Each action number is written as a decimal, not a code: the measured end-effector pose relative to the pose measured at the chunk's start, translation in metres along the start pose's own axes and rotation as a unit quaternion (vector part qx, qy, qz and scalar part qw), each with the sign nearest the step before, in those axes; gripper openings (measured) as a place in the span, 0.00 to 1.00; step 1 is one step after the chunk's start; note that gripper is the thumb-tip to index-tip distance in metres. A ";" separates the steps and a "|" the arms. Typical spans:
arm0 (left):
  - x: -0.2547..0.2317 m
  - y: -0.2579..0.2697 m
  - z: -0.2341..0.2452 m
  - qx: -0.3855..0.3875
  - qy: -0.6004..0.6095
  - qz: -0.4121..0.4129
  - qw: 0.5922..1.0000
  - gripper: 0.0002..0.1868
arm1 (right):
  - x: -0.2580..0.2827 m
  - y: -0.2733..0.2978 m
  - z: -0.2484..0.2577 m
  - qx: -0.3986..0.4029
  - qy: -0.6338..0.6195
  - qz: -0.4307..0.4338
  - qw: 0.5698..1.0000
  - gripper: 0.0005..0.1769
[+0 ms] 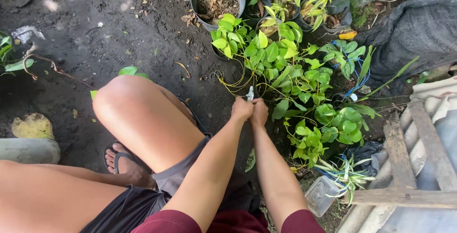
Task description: Attaching a wire hanger to a potted plant and hanging it up in a nursery
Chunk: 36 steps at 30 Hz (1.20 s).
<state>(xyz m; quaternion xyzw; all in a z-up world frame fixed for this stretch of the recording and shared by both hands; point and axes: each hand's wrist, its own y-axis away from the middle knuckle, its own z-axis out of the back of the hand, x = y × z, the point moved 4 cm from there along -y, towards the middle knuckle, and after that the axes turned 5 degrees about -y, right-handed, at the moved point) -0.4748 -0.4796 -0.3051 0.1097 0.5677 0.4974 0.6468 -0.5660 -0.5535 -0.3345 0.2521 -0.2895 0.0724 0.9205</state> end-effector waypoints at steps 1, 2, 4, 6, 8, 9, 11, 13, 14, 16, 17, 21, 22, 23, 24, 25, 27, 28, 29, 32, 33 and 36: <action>-0.015 0.008 0.005 0.001 0.001 0.000 1.000 0.32 | 0.014 0.004 0.014 -0.001 0.002 0.000 1.000 0.13; -0.030 0.017 0.015 -0.042 0.042 -0.003 0.998 0.33 | 0.030 0.009 0.029 -0.016 -0.013 0.026 0.999 0.10; -0.071 0.044 0.047 -0.097 0.085 -0.009 0.992 0.33 | 0.070 0.004 0.049 -0.029 -0.032 0.065 0.997 0.08; -0.113 0.089 0.077 -0.091 0.091 -0.005 0.992 0.34 | 0.112 -0.001 0.066 -0.058 -0.081 0.209 0.973 0.11; -0.147 0.107 0.108 -0.138 0.164 -0.047 0.976 0.31 | 0.172 0.022 0.096 -0.081 -0.105 0.279 0.951 0.11; -0.168 0.117 0.126 -0.174 0.232 -0.092 0.952 0.29 | 0.206 0.034 0.115 -0.110 -0.126 0.341 0.925 0.11; -0.201 0.178 0.178 -0.171 0.318 -0.157 0.919 0.34 | 0.264 0.075 0.148 -0.168 -0.117 0.445 0.872 0.11; -0.219 0.217 0.225 -0.161 0.398 -0.218 0.876 0.40 | 0.319 0.137 0.186 -0.222 -0.105 0.537 0.807 0.15; -0.228 0.226 0.248 -0.123 0.404 -0.309 0.852 0.36 | 0.346 0.177 0.205 -0.201 -0.121 0.603 0.763 0.13; -0.228 0.252 0.295 -0.096 0.406 -0.396 0.818 0.33 | 0.388 0.240 0.227 -0.169 -0.140 0.670 0.709 0.12; -0.225 0.276 0.321 -0.193 0.308 -0.461 0.810 0.29 | 0.403 0.263 0.231 -0.120 -0.156 0.699 0.688 0.21; -0.201 0.385 0.394 -0.407 0.046 -0.511 0.756 0.19 | 0.441 0.296 0.209 -0.016 -0.115 0.735 0.668 0.55; -0.189 0.397 0.404 -0.413 0.045 -0.507 0.756 0.19 | 0.445 0.299 0.193 -0.010 -0.117 0.738 0.664 0.55; -0.177 0.410 0.409 -0.412 -0.043 -0.513 0.752 0.19 | 0.447 0.305 0.174 -0.005 -0.103 0.746 0.657 0.50; -0.166 0.423 0.414 -0.406 -0.130 -0.514 0.744 0.22 | 0.450 0.311 0.155 0.000 -0.090 0.755 0.650 0.46; -0.151 0.430 0.421 -0.408 -0.133 -0.510 0.746 0.22 | 0.441 0.326 0.140 0.004 -0.093 0.754 0.650 0.46; -0.131 0.434 0.431 -0.351 -0.197 -0.479 0.780 0.21 | 0.429 0.338 0.109 0.110 -0.108 0.629 0.762 0.36; -0.121 0.426 0.443 -0.354 -0.198 -0.478 0.779 0.21 | 0.425 0.343 0.096 0.110 -0.110 0.632 0.760 0.36; -0.106 0.419 0.452 -0.400 -0.225 -0.440 0.772 0.26 | 0.414 0.352 0.083 0.134 -0.158 0.654 0.728 0.26; -0.074 0.401 0.471 -0.450 -0.157 -0.410 0.778 0.29 | 0.366 0.358 0.032 0.196 -0.190 0.607 0.746 0.22; -0.069 0.396 0.480 -0.458 -0.066 -0.426 0.778 0.25 | 0.351 0.351 0.012 0.223 -0.176 0.545 0.789 0.28; -0.039 0.347 0.489 -0.504 0.054 -0.392 0.768 0.22 | 0.282 0.321 -0.066 0.198 -0.138 0.539 0.807 0.30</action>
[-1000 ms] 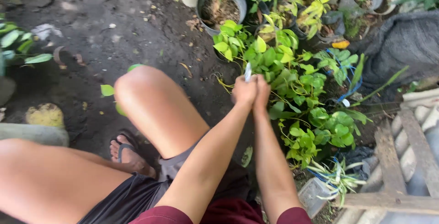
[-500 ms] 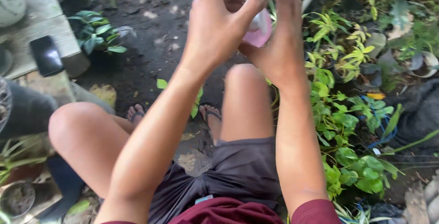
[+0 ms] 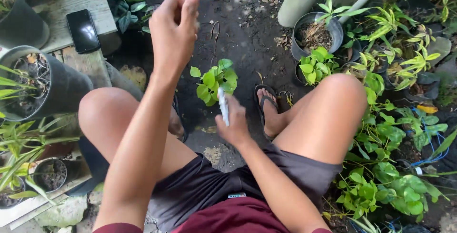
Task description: Attaching a wire hanger to a potted plant and hanging it up in a nursery
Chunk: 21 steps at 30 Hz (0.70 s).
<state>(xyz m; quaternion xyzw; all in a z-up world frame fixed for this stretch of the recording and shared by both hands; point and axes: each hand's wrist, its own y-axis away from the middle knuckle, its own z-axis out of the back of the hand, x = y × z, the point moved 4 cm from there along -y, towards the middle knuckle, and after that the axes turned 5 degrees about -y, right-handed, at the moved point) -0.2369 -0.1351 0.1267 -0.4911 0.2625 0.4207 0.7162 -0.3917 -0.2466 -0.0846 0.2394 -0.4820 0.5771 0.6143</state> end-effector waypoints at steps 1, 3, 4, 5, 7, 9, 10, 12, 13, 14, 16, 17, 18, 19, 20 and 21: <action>0.015 0.009 -0.008 -0.001 -0.003 0.006 1.000 0.22 | -0.027 0.010 -0.013 0.006 -0.001 -0.003 1.000 0.30; 0.051 0.027 -0.021 -0.048 0.048 0.097 0.993 0.17 | -0.092 0.032 -0.048 0.141 0.094 -0.123 0.978 0.32; 0.064 0.030 -0.027 -0.049 0.044 0.103 0.992 0.17 | -0.102 0.028 -0.057 0.148 0.093 -0.125 0.977 0.32; 0.079 0.038 -0.035 -0.039 0.045 0.141 0.988 0.15 | -0.118 0.032 -0.062 0.140 0.104 -0.212 0.962 0.21; 0.091 0.051 -0.039 -0.032 0.039 0.185 0.981 0.14 | -0.140 0.042 -0.074 0.141 0.112 -0.299 0.937 0.11; 0.083 0.046 -0.044 0.042 0.037 0.147 0.988 0.29 | -0.149 0.037 -0.081 0.107 0.162 -0.231 0.953 0.27; 0.082 0.043 -0.042 0.045 0.035 0.146 0.988 0.29 | -0.139 0.031 -0.081 0.106 0.159 -0.232 0.954 0.27; 0.074 0.044 -0.044 0.077 0.042 0.070 0.994 0.34 | -0.122 0.030 -0.084 0.218 0.146 -0.222 0.939 0.15; 0.071 0.042 -0.047 0.080 0.043 0.080 0.993 0.34 | -0.123 0.033 -0.085 0.224 0.146 -0.230 0.936 0.15; 0.065 0.039 -0.049 0.082 0.039 0.047 0.995 0.28 | -0.123 0.036 -0.086 0.220 0.153 -0.243 0.932 0.14; 0.059 0.036 -0.050 0.082 0.032 0.011 0.996 0.23 | -0.127 0.038 -0.091 0.216 0.159 -0.251 0.930 0.14; 0.055 0.032 -0.051 0.061 0.011 -0.015 0.998 0.16 | -0.133 0.035 -0.089 0.194 0.165 -0.261 0.931 0.21; 0.051 0.029 -0.053 0.040 -0.010 -0.041 0.998 0.13 | -0.139 0.032 -0.087 0.171 0.170 -0.271 0.932 0.29; 0.049 0.027 -0.054 0.042 -0.009 -0.041 0.998 0.13 | -0.141 0.027 -0.086 0.169 0.170 -0.273 0.932 0.29; 0.049 0.025 -0.056 0.052 0.003 -0.019 0.998 0.12 | -0.145 0.023 -0.087 0.192 0.177 -0.291 0.920 0.24; 0.050 0.026 -0.056 0.062 0.013 0.007 0.998 0.11 | -0.147 0.023 -0.088 0.219 0.184 -0.309 0.907 0.19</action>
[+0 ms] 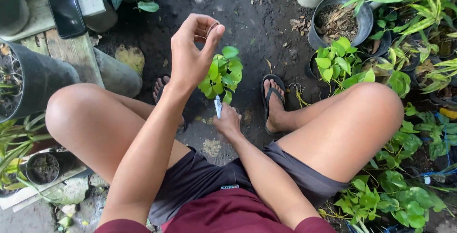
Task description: Attaching a wire hanger to a potted plant and hanging it up in a nursery
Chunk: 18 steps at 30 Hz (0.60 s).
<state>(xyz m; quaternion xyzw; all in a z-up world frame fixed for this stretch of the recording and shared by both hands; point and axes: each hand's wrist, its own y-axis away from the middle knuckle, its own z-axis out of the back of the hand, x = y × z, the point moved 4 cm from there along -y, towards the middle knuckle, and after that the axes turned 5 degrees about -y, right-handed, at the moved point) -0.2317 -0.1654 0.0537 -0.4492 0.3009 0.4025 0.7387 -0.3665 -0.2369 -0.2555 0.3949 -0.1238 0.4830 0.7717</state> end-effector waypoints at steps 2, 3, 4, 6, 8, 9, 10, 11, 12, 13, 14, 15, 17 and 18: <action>-0.001 -0.001 0.001 -0.005 0.008 0.031 0.999 0.12 | 0.006 0.005 0.001 -0.016 -0.011 0.031 0.999 0.23; 0.000 -0.003 0.002 -0.012 0.017 0.058 0.998 0.15 | 0.012 0.006 0.004 -0.035 -0.022 0.065 0.997 0.27; -0.002 -0.006 0.003 -0.013 0.018 0.055 0.998 0.15 | 0.013 0.003 0.005 -0.038 -0.022 0.066 0.997 0.27; -0.002 -0.005 0.003 0.030 0.043 0.084 0.995 0.16 | 0.013 0.002 0.002 -0.007 -0.021 0.066 0.998 0.19; -0.005 -0.006 0.003 0.054 0.118 0.099 0.987 0.14 | 0.017 0.008 0.002 0.004 -0.023 0.067 0.998 0.16; -0.007 -0.006 0.002 0.078 0.193 0.111 0.972 0.13 | 0.019 0.012 0.001 0.013 -0.025 0.067 0.997 0.13; -0.009 -0.006 0.002 0.078 0.193 0.112 0.972 0.13 | 0.019 0.014 0.000 0.014 -0.025 0.066 0.997 0.13; -0.012 -0.007 0.001 0.078 0.210 0.118 0.968 0.12 | 0.021 0.018 0.002 -0.010 -0.022 0.087 0.996 0.19; -0.015 -0.007 0.001 0.077 0.226 0.123 0.963 0.12 | 0.023 0.021 0.003 -0.033 -0.018 0.108 0.993 0.26; -0.016 -0.006 0.001 0.077 0.226 0.124 0.963 0.12 | 0.022 0.024 0.004 -0.033 -0.018 0.108 0.993 0.26; -0.019 -0.005 0.001 0.082 0.222 0.104 0.966 0.11 | 0.021 0.025 0.006 -0.044 -0.038 0.098 0.994 0.25; -0.022 -0.004 0.002 0.087 0.218 0.084 0.968 0.12 | 0.019 0.027 0.008 -0.056 -0.058 0.088 0.993 0.24; -0.029 -0.006 0.004 0.091 0.236 0.048 0.966 0.14 | 0.018 0.032 0.018 -0.078 -0.058 0.094 0.991 0.24; -0.032 -0.007 0.006 0.093 0.252 0.016 0.963 0.16 | 0.016 0.035 0.022 -0.096 -0.058 0.101 0.989 0.24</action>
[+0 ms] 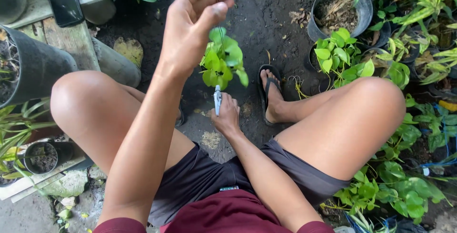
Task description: Attaching a wire hanger to a potted plant and hanging it up in a nursery
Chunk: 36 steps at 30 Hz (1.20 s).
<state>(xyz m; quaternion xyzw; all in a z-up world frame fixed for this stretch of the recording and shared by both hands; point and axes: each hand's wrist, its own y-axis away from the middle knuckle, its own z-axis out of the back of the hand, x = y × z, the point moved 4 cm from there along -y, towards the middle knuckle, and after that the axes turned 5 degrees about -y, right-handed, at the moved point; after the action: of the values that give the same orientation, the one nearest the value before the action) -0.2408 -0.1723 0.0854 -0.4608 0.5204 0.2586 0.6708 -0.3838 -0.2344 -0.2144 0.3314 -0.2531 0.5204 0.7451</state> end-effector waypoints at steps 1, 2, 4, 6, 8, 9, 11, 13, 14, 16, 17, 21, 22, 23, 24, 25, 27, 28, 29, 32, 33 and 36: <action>-0.003 0.001 0.000 0.001 0.003 0.003 1.000 0.16 | 0.001 0.005 0.001 0.001 0.001 -0.004 1.000 0.24; -0.006 0.000 -0.001 0.013 0.013 -0.005 1.000 0.18 | 0.001 0.007 0.004 -0.009 -0.007 -0.004 1.000 0.26; -0.008 0.003 -0.001 0.024 0.025 -0.007 0.999 0.19 | -0.014 0.013 -0.009 -0.015 -0.015 -0.008 1.000 0.27; -0.003 -0.005 -0.004 0.019 0.090 0.023 0.995 0.26 | -0.043 0.001 -0.025 -0.090 0.029 0.046 0.994 0.37; 0.013 -0.005 -0.004 0.037 0.147 0.055 0.987 0.28 | -0.032 -0.009 -0.022 -0.077 -0.005 0.011 0.997 0.36; 0.022 0.002 -0.003 0.049 0.198 0.096 0.974 0.31 | -0.028 -0.003 -0.026 -0.054 -0.043 -0.027 0.997 0.34; 0.026 0.012 -0.009 0.067 0.199 0.120 0.970 0.35 | -0.025 0.005 -0.037 -0.043 -0.047 -0.028 0.998 0.34; 0.026 0.007 -0.015 0.095 0.192 0.118 0.970 0.41 | -0.014 -0.009 -0.035 -0.053 -0.053 -0.010 0.997 0.34; 0.024 0.009 -0.017 0.113 0.187 0.135 0.966 0.44 | -0.007 -0.007 -0.033 -0.050 -0.078 -0.018 0.996 0.31; 0.022 0.015 -0.024 0.132 0.182 0.154 0.962 0.47 | 0.001 -0.001 -0.030 -0.048 -0.104 -0.030 0.993 0.29; 0.022 0.019 -0.028 0.130 0.204 0.165 0.956 0.46 | 0.002 0.003 -0.029 -0.049 -0.107 -0.031 0.993 0.29; 0.007 0.030 -0.039 0.078 0.220 0.184 0.955 0.44 | 0.006 0.026 -0.028 -0.055 -0.121 -0.031 0.991 0.27; 0.004 0.033 -0.040 0.081 0.221 0.185 0.954 0.44 | 0.006 0.034 -0.028 -0.057 -0.122 -0.032 0.990 0.27; 0.002 0.037 -0.040 0.069 0.225 0.191 0.953 0.45 | 0.006 0.044 -0.029 -0.061 -0.126 -0.032 0.990 0.26; 0.001 0.039 -0.040 0.060 0.229 0.191 0.953 0.46 | 0.004 0.048 -0.029 -0.069 -0.129 -0.028 0.989 0.25; 0.003 0.039 -0.043 0.065 0.229 0.186 0.953 0.46 | 0.002 0.042 -0.028 -0.076 -0.129 -0.026 0.988 0.25; 0.001 0.051 -0.047 0.037 0.265 0.195 0.944 0.47 | -0.001 0.052 -0.027 -0.079 -0.136 -0.025 0.987 0.24; 0.003 0.053 -0.050 0.034 0.264 0.196 0.944 0.47 | -0.001 0.049 -0.025 -0.076 -0.136 -0.025 0.988 0.24; 0.004 0.056 -0.053 0.045 0.259 0.192 0.945 0.48 | -0.001 0.047 -0.023 -0.074 -0.140 -0.023 0.987 0.23; 0.008 0.071 -0.061 0.050 0.273 0.199 0.940 0.48 | -0.001 0.059 -0.014 -0.084 -0.149 -0.016 0.985 0.22; 0.012 0.070 -0.064 0.043 0.292 0.206 0.933 0.48 | -0.002 0.057 -0.007 -0.095 -0.152 -0.006 0.984 0.21; 0.021 0.078 -0.068 0.029 0.294 0.201 0.934 0.48 | 0.000 0.076 -0.004 -0.112 -0.159 0.010 0.981 0.20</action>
<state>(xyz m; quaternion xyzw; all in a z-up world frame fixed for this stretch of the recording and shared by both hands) -0.3297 -0.2015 0.0360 -0.3823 0.7834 0.2254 0.4351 -0.4554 -0.2132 -0.1993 0.3218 -0.4281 0.4374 0.7224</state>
